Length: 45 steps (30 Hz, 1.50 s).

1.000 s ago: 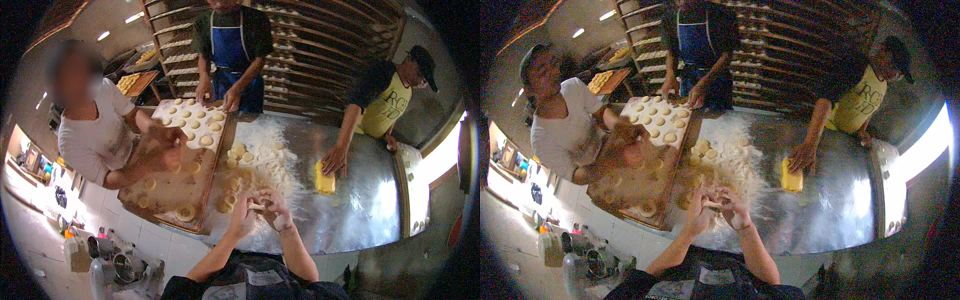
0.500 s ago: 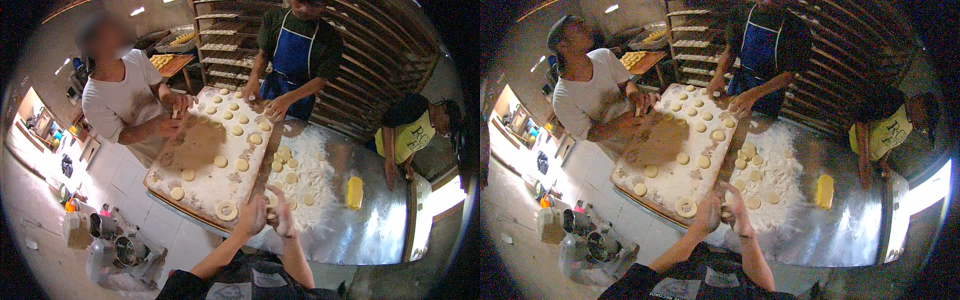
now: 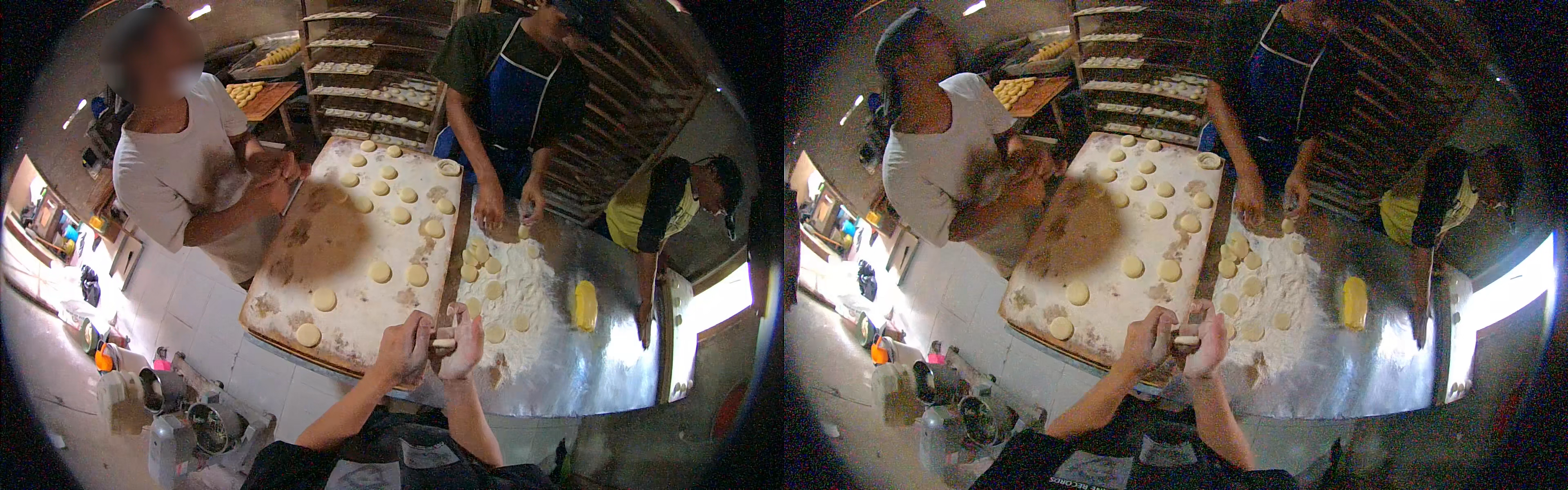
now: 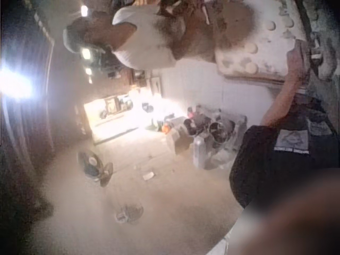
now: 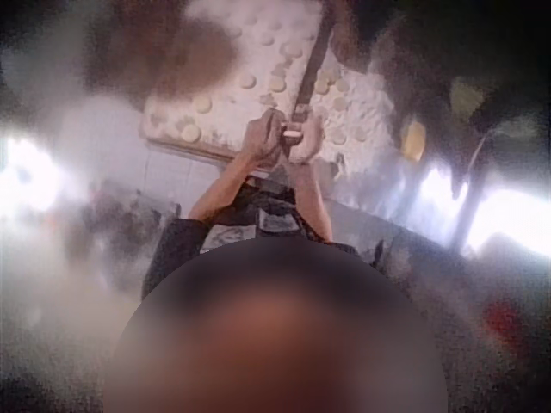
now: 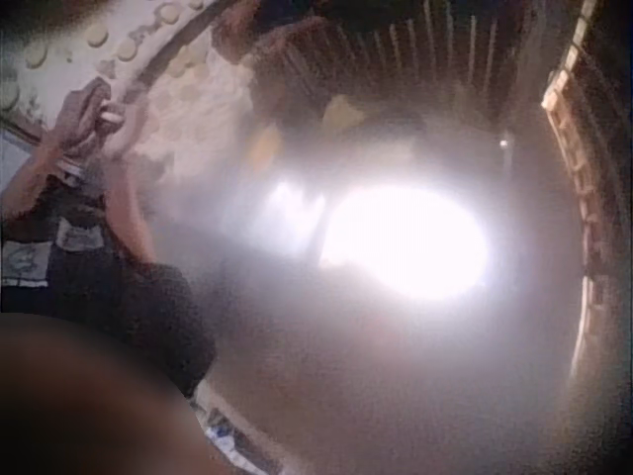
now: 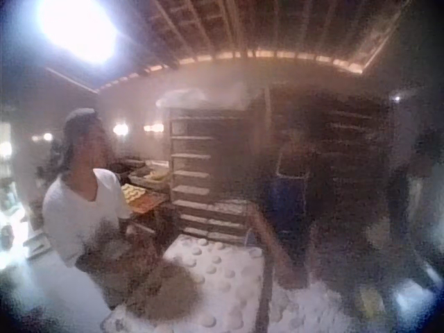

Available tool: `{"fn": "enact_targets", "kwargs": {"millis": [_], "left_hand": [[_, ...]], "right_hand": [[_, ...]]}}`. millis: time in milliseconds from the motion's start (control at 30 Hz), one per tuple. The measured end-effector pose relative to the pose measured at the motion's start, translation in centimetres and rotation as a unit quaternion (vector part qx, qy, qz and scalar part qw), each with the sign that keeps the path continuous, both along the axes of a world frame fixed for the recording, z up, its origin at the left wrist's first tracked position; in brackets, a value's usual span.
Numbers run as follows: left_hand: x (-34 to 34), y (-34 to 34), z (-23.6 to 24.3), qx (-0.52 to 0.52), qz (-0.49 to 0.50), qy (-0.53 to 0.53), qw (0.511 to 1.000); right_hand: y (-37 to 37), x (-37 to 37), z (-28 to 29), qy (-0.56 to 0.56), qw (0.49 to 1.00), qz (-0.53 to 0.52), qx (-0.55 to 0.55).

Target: The person shapes small dough balls into ring shapes by hand and places them on a wooden board. Coworkers also shape dough and arrange trays of shaped dough on racks in the background.

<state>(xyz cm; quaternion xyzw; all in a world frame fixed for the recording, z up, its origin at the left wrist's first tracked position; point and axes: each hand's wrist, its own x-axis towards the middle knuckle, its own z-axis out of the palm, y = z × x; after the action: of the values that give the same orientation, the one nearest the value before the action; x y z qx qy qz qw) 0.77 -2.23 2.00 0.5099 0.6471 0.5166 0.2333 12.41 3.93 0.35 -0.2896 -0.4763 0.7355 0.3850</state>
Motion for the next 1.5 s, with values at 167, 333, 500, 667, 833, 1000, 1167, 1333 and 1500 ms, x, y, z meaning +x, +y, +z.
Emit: {"fn": "enact_targets", "kwargs": {"millis": [167, 333, 500, 667, 833, 1000, 1167, 1333, 1500], "left_hand": [[-1.0, 0.3, -0.4, -0.046, 0.001, -0.004, 0.999], [-1.5, 1.5, -0.6, -0.092, -0.026, 0.068, 0.993], [-1.7, 1.9, -0.7, -0.086, -0.025, 0.022, 0.996], [-3.3, 6.1, -1.0, -0.125, 0.0, 0.125, 0.984], [-5.6, 6.1, -1.2, -0.225, 0.047, 0.235, 0.944], [-5.7, 3.3, -1.9, -0.299, -0.05, 0.304, 0.903], [-6.0, 4.3, -3.1, -0.261, -0.046, 0.274, 0.924], [-6.3, 4.1, -5.1, -0.176, -0.015, 0.339, 0.924], [-6.3, 3.9, -6.3, -0.183, -0.019, 0.333, 0.925]], "right_hand": [[-0.2, -1.6, -1.0, 0.051, 0.995, 0.057, 0.059], [0.5, -0.2, -1.5, -0.1, 0.968, 0.012, 0.231], [1.2, -0.3, -0.8, 0.05, 0.997, 0.036, -0.045], [2.8, -3.0, 0.4, -0.173, 0.972, -0.11, 0.113], [3.8, -2.9, 0.7, -0.499, 0.833, -0.082, 0.226], [3.1, -2.6, -0.8, -0.602, 0.73, 0.023, 0.323], [3.5, -3.7, -1.8, -0.62, 0.734, 0.012, 0.278], [3.5, -3.0, -1.3, -0.635, 0.7, 0.014, 0.327], [5.0, -3.1, -1.2, -0.56, 0.741, -0.02, 0.369]]}}
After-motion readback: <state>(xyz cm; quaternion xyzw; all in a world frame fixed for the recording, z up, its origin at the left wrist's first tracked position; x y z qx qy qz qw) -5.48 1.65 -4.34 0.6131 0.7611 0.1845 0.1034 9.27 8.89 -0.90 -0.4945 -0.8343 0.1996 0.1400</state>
